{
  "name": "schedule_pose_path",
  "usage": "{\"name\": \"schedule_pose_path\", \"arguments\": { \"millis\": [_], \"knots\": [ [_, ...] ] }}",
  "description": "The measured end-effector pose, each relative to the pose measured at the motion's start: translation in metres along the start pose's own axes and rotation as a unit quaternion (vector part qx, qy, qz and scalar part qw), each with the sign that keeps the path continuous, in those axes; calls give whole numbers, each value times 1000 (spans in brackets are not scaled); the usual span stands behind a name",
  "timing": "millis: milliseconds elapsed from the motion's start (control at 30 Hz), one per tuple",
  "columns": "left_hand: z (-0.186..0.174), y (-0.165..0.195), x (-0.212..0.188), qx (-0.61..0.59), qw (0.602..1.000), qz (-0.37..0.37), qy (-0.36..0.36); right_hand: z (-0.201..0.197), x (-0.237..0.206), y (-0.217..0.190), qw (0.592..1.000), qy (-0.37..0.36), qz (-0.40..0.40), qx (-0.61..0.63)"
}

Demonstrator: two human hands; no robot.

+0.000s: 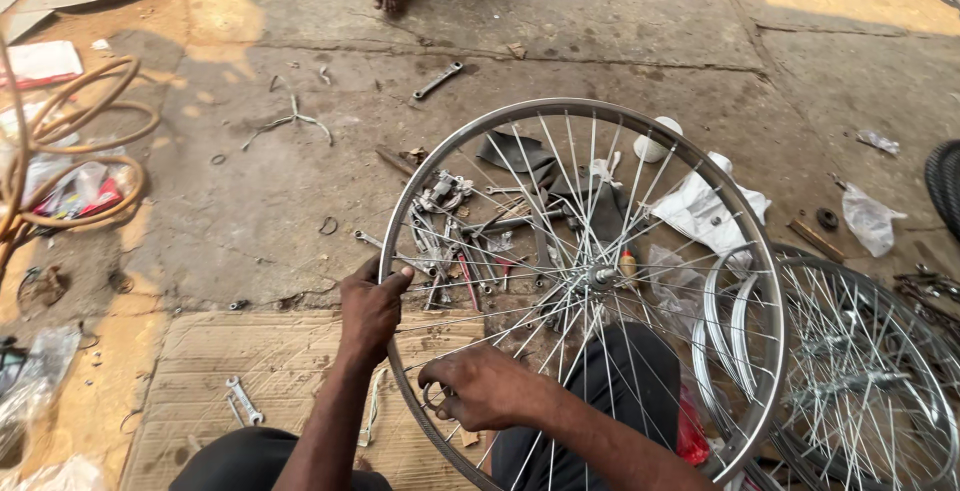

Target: The person is sitting on the ground and using a small metal tool to adjust the spokes of a bicycle wheel. They rotate the wheel and continue to tighten or loosen the spoke nipples to true the wheel.

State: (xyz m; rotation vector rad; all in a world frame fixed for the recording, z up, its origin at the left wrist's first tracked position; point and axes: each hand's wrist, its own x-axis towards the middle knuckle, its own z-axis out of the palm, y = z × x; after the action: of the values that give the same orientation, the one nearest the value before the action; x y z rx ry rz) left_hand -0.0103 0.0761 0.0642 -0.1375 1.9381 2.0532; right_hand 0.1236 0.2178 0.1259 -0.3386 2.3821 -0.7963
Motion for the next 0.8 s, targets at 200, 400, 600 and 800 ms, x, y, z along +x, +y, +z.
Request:
{"name": "schedule_pose_path", "arguments": {
  "millis": [200,400,600,800],
  "knots": [
    [6,4,0,32,999,-7,-6,48,-18,0,913,347,-149,-152],
    [10,2,2,8,999,10,-32,15,-24,13,943,244,-201,-105],
    [12,0,4,-3,1000,13,-22,3,1,12,985,116,-99,-83],
    [7,11,-1,16,1000,1,-25,10,9,10,977,46,-37,-204]
  ]
}}
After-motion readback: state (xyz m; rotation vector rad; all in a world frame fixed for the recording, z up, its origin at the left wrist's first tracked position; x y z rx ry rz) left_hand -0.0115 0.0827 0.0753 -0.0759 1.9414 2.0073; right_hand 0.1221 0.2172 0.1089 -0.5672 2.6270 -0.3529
